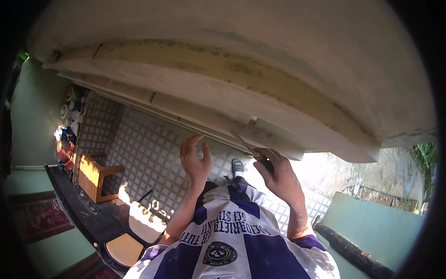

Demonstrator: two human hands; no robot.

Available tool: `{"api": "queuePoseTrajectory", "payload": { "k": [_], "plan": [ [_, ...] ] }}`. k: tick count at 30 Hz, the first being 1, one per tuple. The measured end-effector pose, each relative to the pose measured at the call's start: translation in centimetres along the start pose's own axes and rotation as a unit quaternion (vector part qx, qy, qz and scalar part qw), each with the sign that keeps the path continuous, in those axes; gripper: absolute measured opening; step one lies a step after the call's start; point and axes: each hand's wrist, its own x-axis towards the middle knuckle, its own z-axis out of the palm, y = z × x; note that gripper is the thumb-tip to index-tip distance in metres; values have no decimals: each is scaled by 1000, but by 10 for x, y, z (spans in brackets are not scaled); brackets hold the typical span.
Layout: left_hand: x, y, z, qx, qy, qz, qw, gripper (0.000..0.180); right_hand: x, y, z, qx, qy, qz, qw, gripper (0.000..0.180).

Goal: Patching and scraping an overhead concrete beam or ceiling using a putty knife and filler material.

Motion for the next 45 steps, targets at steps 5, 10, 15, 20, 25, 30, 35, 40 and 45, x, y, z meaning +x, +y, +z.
{"api": "queuePoseTrajectory", "payload": {
  "k": [5,10,15,20,25,30,35,40,45],
  "plan": [
    [-8,-7,-8,12,29,-42,999,33,14,-13,21,48,-69,30,996,49],
    [-28,-4,-24,-23,38,-26,999,55,42,-26,47,10,-80,-108,991,48],
    [-49,-2,-33,27,17,12,999,78,78,-37,60,0,-74,-245,967,41],
    [-40,-7,-37,148,145,45,977,92,84,-61,65,83,-98,-290,948,31],
    [-9,-15,-43,79,103,66,989,88,73,-80,75,141,-28,-354,924,21],
    [38,-6,-24,0,109,231,967,60,78,-70,78,211,71,-447,866,15],
    [89,-5,-15,-23,76,320,944,56,84,-85,77,360,-19,-423,831,49],
    [121,-43,-18,-3,57,314,948,71,102,-104,69,351,116,-540,756,46],
    [146,-99,-22,-97,174,52,979,89,119,-121,80,295,176,-567,749,53]
  ]
}}
